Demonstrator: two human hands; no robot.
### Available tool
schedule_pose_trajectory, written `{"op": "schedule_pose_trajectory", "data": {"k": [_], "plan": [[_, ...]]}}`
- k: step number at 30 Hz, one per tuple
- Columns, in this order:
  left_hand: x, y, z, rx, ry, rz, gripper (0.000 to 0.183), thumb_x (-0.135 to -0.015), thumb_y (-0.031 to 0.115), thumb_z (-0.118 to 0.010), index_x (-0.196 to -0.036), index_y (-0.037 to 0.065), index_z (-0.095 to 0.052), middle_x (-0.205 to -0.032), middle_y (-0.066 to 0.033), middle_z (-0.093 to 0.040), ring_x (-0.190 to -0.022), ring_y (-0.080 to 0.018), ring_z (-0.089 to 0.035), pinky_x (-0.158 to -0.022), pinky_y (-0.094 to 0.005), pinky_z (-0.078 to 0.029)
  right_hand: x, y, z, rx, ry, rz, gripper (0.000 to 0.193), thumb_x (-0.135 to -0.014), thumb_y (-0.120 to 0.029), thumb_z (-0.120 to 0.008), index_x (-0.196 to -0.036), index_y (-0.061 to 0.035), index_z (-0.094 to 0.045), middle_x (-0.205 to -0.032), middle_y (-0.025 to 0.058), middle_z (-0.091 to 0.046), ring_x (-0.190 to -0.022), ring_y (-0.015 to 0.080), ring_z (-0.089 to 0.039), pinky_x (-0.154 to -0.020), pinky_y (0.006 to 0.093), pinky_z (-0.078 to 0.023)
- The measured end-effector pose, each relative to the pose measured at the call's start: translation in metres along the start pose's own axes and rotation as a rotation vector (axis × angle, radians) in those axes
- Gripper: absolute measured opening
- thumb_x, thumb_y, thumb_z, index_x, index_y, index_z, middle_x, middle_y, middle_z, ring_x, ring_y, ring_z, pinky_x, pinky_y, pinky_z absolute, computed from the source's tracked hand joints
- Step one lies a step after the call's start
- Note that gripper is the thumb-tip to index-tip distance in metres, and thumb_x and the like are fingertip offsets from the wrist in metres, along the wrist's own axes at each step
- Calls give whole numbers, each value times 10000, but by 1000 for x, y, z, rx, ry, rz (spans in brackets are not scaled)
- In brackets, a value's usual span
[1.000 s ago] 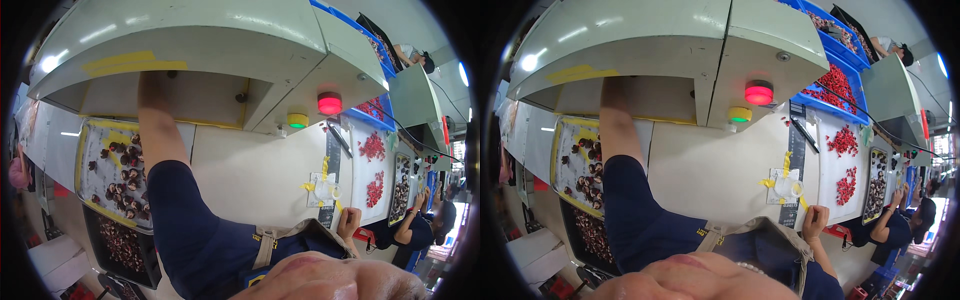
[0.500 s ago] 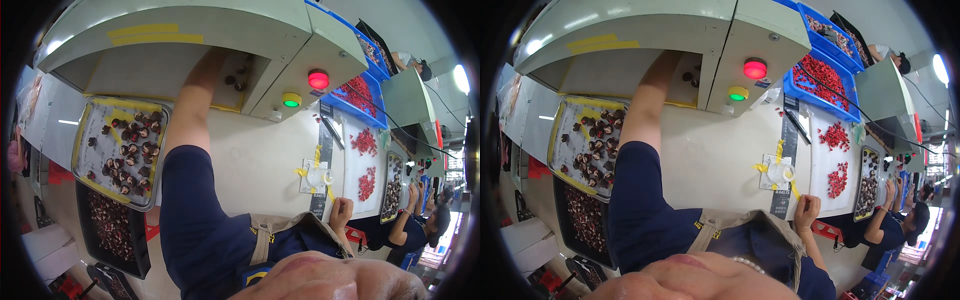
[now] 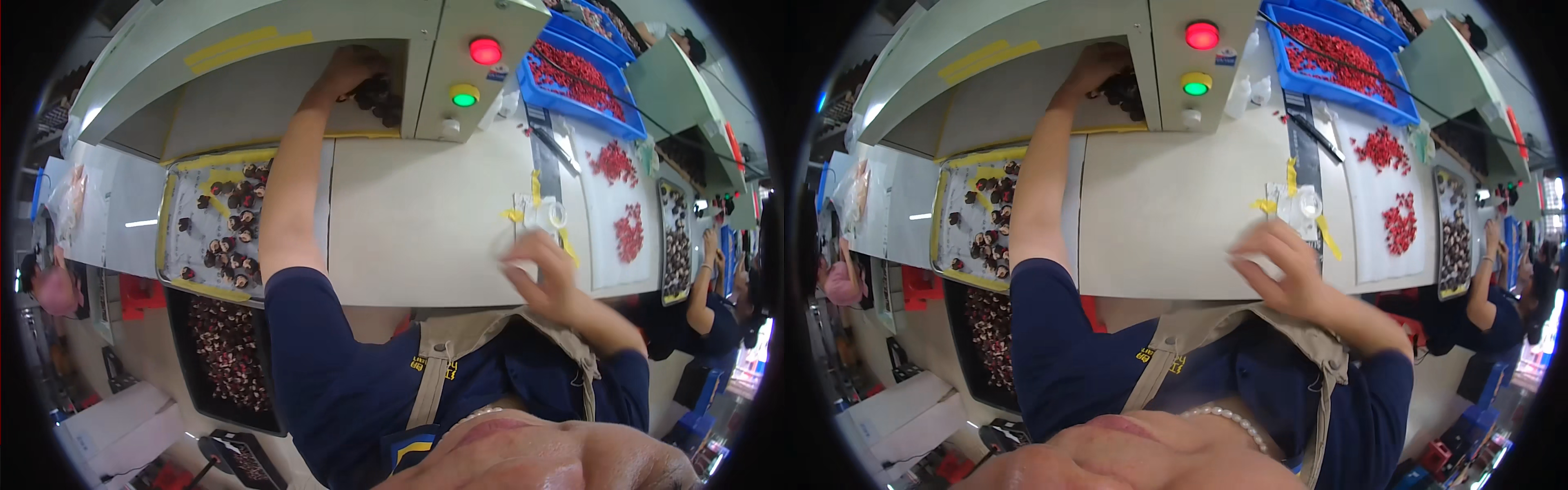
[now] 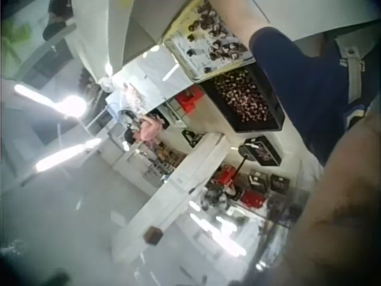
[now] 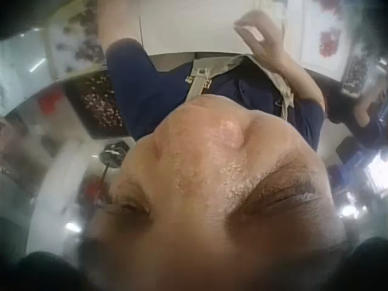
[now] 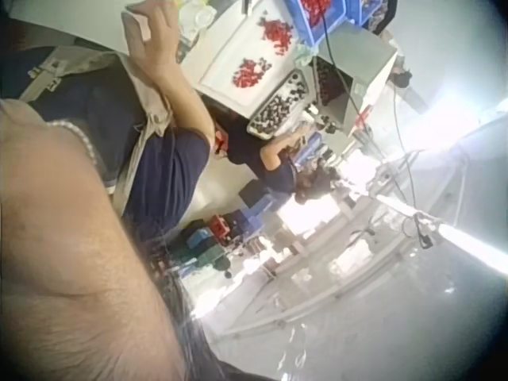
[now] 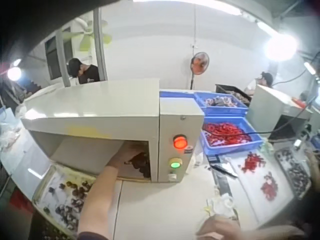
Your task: The person applies glue to miniature bow accessories and attaches them onto figurine heads by hand, placing the assembled pieces on the table. They also retrieve additional figurine heads from a machine chute and trays.
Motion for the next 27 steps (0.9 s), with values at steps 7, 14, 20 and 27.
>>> {"op": "schedule_pose_trajectory", "data": {"k": [7,14,20,27], "plan": [[84,-72,65,-41,479,429,354,-844,388,-528,-1082,147,-633,-1102,-72,-621,-1033,-249,-575,-887,-327,-441,-69,60,-98,161,63,67,415,-710,-119,-678,-1082,-59,-505,-1139,145,-486,-1101,324,-445,-909,400,-376],[44,-48,-3,279,43,450,424,-799,466,-555,-1072,154,-643,-988,-57,-658,-931,-207,-615,-832,-307,-455,-92,74,-132,214,137,-57,640,-713,-201,-687,-1258,-61,-382,-1325,153,-349,-1226,334,-332,-995,426,-306],[41,17,-9,66,-48,417,379,-771,452,-588,-990,157,-679,-862,-66,-673,-810,-183,-639,-770,-313,-478,-100,75,-134,204,186,-108,749,-677,-254,-718,-1297,-61,-344,-1335,154,-331,-1239,333,-307,-987,427,-295],[88,17,22,-137,363,309,357,-759,437,-601,-963,157,-687,-852,-73,-673,-740,-195,-646,-713,-324,-497,-104,67,-137,222,201,-101,827,-639,-283,-745,-1324,-98,-320,-1352,151,-298,-1252,345,-280,-995,449,-270]]}}
Point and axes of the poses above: each hand's wrist, its own x-axis away from the middle knuckle, its own z-axis out of the back of the hand, y = z × x, the point moved 8 cm from there along -x, towards the middle knuckle
